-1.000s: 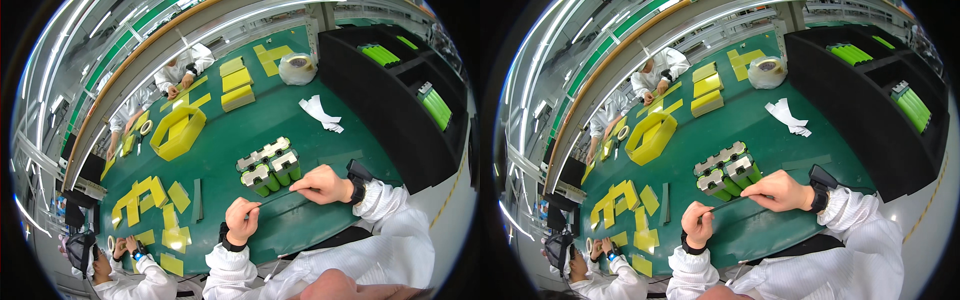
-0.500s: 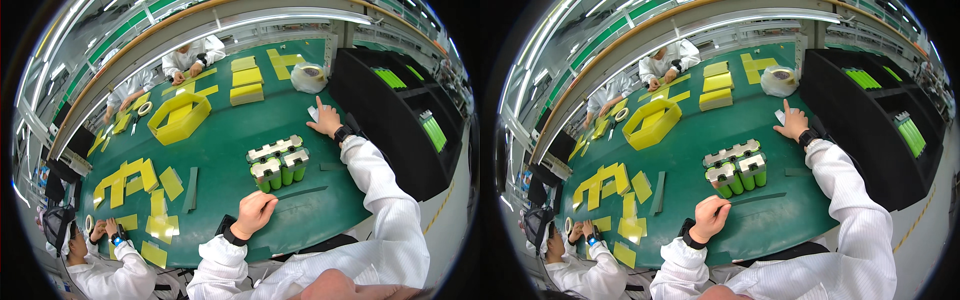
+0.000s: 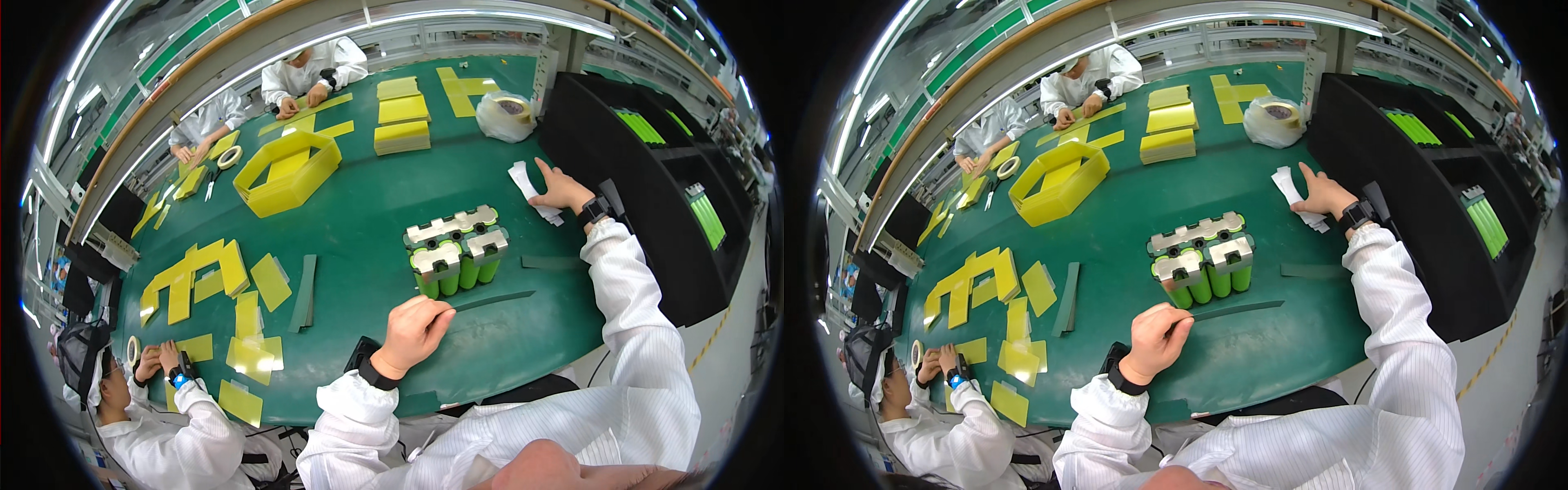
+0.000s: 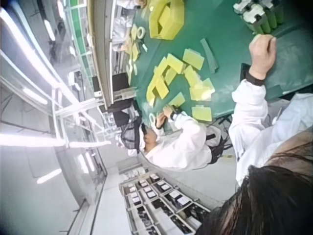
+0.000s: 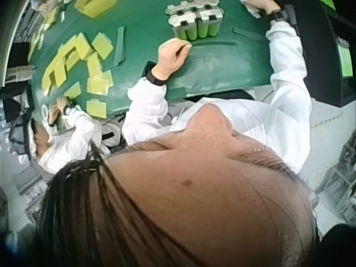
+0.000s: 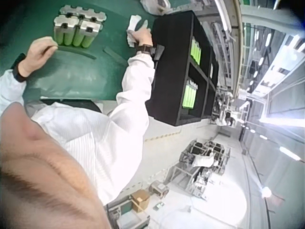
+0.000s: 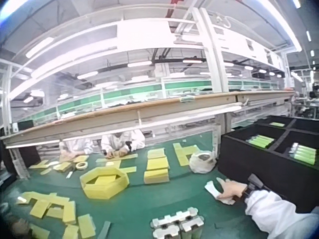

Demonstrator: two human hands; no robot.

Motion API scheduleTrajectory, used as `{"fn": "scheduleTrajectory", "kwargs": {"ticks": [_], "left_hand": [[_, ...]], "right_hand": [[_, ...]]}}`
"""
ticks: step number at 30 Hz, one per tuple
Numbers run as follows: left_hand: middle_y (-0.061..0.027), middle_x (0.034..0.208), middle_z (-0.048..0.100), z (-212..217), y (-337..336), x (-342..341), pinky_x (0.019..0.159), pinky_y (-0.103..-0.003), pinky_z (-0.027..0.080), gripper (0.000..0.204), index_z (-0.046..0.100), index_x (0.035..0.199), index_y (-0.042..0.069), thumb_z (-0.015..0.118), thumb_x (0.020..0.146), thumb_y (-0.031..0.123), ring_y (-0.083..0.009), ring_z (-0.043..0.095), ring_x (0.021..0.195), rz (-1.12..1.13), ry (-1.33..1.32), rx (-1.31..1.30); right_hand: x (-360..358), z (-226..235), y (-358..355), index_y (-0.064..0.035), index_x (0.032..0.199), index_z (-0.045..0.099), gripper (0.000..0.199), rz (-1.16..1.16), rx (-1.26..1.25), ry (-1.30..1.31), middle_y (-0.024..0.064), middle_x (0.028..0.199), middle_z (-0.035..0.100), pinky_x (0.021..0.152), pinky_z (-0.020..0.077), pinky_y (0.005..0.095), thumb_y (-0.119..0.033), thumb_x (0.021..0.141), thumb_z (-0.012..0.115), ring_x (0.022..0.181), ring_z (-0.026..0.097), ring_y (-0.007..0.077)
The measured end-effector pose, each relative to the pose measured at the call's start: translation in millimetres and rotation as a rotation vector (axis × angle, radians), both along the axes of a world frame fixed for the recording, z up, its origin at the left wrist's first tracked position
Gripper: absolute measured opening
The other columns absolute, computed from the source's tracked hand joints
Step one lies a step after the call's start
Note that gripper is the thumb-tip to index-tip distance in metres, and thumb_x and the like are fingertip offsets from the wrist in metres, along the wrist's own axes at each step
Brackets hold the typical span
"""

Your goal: The recorder is applying tape and connecting battery cells into a pack in a manufacturing environment.

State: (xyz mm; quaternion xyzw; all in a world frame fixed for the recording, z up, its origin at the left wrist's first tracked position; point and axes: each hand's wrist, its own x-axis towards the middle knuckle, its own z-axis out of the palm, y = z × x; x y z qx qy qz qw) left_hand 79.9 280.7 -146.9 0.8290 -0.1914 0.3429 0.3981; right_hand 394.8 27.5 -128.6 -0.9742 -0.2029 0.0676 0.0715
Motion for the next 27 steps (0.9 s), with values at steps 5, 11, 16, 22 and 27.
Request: {"fn": "scheduleTrajectory", "kwargs": {"ticks": [5, 11, 16, 22, 27], "left_hand": [[-0.0074, 0.060, 0.054, 0, 1, -1, 0.047, -0.032, 0.039, 0.010, 0.062, 0.078, 0.002, 0.071, 0.076, 0.001, -0.0214, 0.049, 0.050, 0.020, 0.020, 0.002], [-0.0083, 0.060, 0.054, -2, -1, 2, 0.046, -0.032, 0.038, 0.008, 0.061, 0.078, 0.001, 0.068, 0.077, -0.001, -0.0218, 0.050, 0.049, 0.006, -0.005, -0.010], [-0.0081, 0.059, 0.053, -2, 1, 0, 0.046, -0.032, 0.037, 0.008, 0.061, 0.078, 0.001, 0.069, 0.078, -0.001, -0.0217, 0.049, 0.049, 0.015, 0.004, -0.010], [-0.0071, 0.059, 0.051, -3, 0, 1, 0.046, -0.032, 0.038, 0.010, 0.061, 0.078, 0.002, 0.071, 0.077, 0.002, -0.0213, 0.048, 0.049, 0.021, 0.000, -0.015], [-0.0077, 0.060, 0.053, -2, 2, 2, 0.047, -0.033, 0.038, 0.010, 0.061, 0.079, 0.002, 0.071, 0.077, 0.002, -0.0219, 0.049, 0.050, 0.028, -0.003, -0.032]], "right_hand": [[-15, -1, 2, 0.0020, 0.133, 0.040, 0.081, 0.094, -0.073, 0.035, 0.0292, 0.125, 0.049, 0.092, 0.0482, 0.0416, -0.033, 0.070, 0.076, 0.110, 0.056, 0.0415], [-6, -16, -5, 0.0038, 0.110, 0.056, 0.047, 0.096, -0.204, 0.007, 0.0262, 0.117, 0.055, 0.088, 0.0501, 0.0398, -0.020, 0.073, 0.073, 0.105, 0.059, 0.0389], [-18, 14, 9, 0.0028, 0.115, 0.051, 0.058, 0.102, -0.143, 0.008, 0.0264, 0.114, 0.055, 0.089, 0.0496, 0.0419, -0.027, 0.071, 0.077, 0.103, 0.059, 0.0399], [2, 0, 39, -0.0233, 0.141, 0.037, 0.084, 0.251, 0.096, -0.237, 0.0265, 0.142, 0.030, 0.094, 0.0477, 0.0452, -0.011, 0.068, 0.076, 0.112, 0.051, 0.0476], [19, -24, 48, -0.0175, 0.135, 0.047, 0.067, 0.193, -0.039, -0.183, 0.0261, 0.145, 0.027, 0.096, 0.0464, 0.0443, 0.000, 0.072, 0.064, 0.113, 0.051, 0.0473]]}}
